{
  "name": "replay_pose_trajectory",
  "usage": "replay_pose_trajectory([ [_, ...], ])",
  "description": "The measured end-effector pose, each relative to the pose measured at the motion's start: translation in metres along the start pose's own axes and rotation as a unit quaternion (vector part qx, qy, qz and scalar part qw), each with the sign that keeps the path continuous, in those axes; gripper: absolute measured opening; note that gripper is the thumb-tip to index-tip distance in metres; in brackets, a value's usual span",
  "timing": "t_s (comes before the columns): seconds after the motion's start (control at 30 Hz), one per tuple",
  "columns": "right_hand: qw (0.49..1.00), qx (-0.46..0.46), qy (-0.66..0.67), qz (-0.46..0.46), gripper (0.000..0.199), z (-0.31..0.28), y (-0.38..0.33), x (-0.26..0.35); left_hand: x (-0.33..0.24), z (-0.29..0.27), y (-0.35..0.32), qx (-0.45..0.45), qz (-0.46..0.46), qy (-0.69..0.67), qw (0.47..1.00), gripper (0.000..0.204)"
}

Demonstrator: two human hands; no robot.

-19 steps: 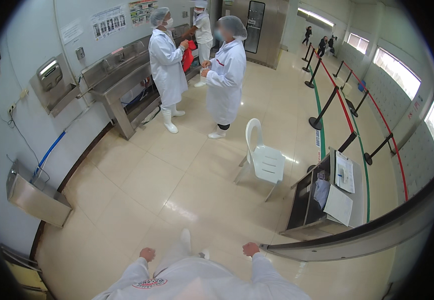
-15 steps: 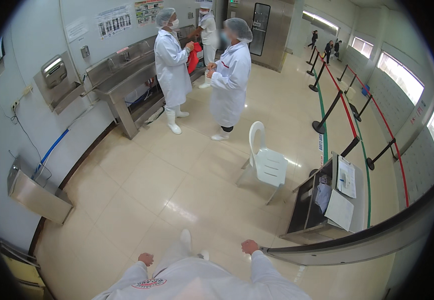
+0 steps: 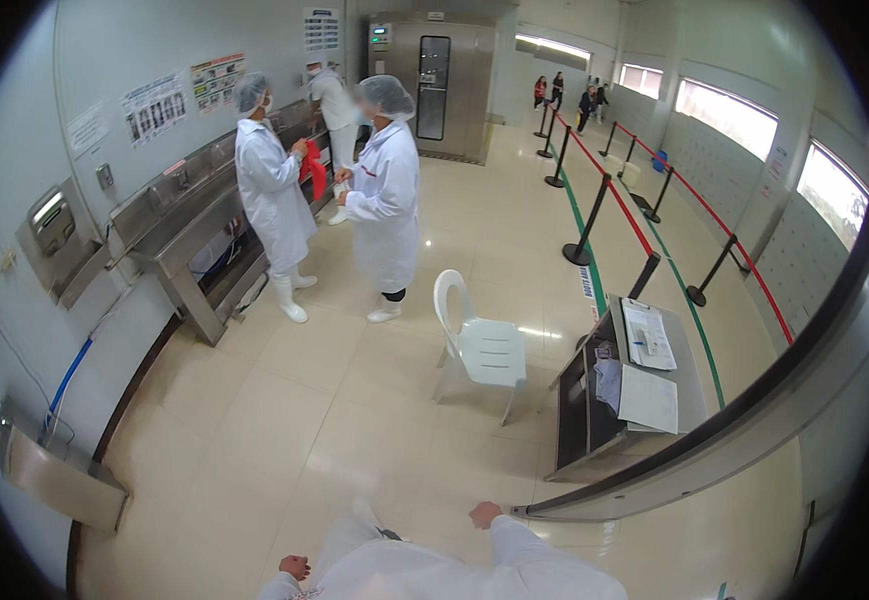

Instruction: The person opens locker 712, places a green cloth and white boots inside, then puts a blue backpack into the locker and closes it. The person then walks away from the locker area.

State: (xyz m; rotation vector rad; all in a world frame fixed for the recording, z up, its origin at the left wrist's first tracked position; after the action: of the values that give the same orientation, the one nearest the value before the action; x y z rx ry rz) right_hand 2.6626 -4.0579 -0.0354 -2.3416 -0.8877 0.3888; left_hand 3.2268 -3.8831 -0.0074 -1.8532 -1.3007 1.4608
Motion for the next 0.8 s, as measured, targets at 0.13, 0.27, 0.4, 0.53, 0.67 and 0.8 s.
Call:
replay_pose_trajectory([
  [0.13,0.996,0.005,0.064,0.057,0.021,0.016,-0.022,-0.021,-0.03,0.023,0.006,0.018,0.055,-0.025,0.998,0.027],
  [0.27,0.995,-0.025,0.053,0.081,0.016,0.02,-0.04,-0.021,-0.045,0.037,0.028,0.072,0.029,0.031,0.997,0.026],
  [0.4,0.988,-0.033,0.126,0.083,0.015,0.022,-0.057,-0.007,-0.053,0.035,0.048,0.076,0.033,0.072,0.994,0.027],
  [0.53,0.94,0.085,0.274,0.186,0.015,0.057,-0.079,0.002,-0.09,0.055,0.041,0.094,0.059,0.052,0.993,0.029],
  [0.67,0.957,0.111,0.232,0.131,0.019,0.094,-0.085,0.025,-0.129,0.058,0.025,0.094,0.137,0.061,0.984,0.032],
  [0.8,0.924,0.004,0.345,0.166,0.021,0.131,-0.079,0.034,-0.133,0.072,0.028,0.117,0.081,0.129,0.981,0.029],
])
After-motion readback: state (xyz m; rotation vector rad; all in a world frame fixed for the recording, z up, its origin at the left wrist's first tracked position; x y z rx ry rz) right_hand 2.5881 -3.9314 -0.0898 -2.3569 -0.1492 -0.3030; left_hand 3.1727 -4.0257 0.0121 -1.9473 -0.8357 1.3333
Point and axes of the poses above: each hand's wrist, its own y-axis towards the middle knuckle, its own z-axis out of the palm, x = y × z, the point moved 4 cm from there along y, towards the middle knuckle, and after that the axes turned 15 degrees about -y, right-handed, at the moved point
